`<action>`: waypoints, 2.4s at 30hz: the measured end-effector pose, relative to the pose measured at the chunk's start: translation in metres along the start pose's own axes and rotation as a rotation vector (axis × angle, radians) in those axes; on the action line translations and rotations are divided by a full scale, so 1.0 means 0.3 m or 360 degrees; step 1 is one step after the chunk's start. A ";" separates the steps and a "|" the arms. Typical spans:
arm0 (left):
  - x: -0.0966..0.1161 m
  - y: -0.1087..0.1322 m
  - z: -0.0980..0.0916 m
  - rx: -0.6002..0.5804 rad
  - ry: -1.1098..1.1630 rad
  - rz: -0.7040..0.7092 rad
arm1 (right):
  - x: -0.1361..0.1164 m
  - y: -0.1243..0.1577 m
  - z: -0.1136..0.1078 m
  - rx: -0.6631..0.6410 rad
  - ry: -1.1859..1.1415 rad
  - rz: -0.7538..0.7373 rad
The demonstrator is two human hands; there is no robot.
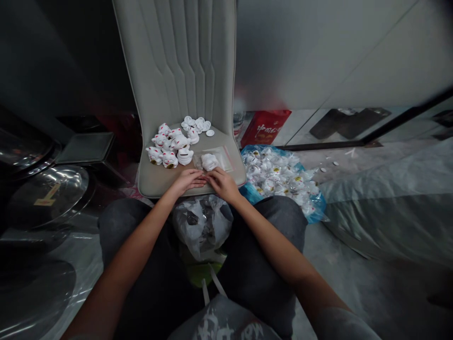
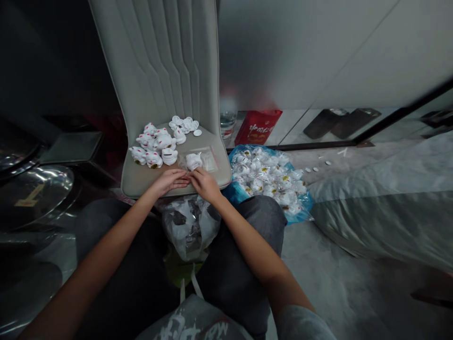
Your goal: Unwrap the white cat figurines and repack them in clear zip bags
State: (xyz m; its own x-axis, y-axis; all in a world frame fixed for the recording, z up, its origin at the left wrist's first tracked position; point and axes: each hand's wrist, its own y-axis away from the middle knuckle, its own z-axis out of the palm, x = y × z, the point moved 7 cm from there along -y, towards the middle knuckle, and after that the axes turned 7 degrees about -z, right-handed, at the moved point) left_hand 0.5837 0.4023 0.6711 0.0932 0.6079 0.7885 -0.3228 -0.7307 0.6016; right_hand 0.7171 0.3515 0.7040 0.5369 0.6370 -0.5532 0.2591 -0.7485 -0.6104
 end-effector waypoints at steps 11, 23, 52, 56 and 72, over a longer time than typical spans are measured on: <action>0.002 -0.005 -0.001 -0.0019 0.0006 0.0017 | -0.006 0.003 0.014 -0.0048 0.0030 -0.0013; 0.000 -0.004 0.000 -0.0005 0.0011 0.0002 | -0.007 0.002 0.004 -0.0016 0.0002 -0.0022; 0.145 0.103 -0.081 0.0661 -0.1538 0.1009 | 0.271 0.108 -0.333 0.0068 0.0021 0.0606; 0.140 0.147 0.003 0.0532 -0.1873 0.1440 | 0.261 0.093 -0.292 0.0001 0.0243 0.0351; 0.155 0.125 0.075 0.0393 -0.1681 0.1555 | 0.157 0.028 -0.208 0.0014 0.0058 0.0027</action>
State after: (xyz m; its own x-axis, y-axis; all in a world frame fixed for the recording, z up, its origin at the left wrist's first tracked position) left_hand 0.5972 0.3962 0.7334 0.6053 -0.5784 0.5469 -0.5055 -0.8100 -0.2972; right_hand 0.7946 0.3637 0.7083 0.5701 0.6168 -0.5428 0.2429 -0.7576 -0.6058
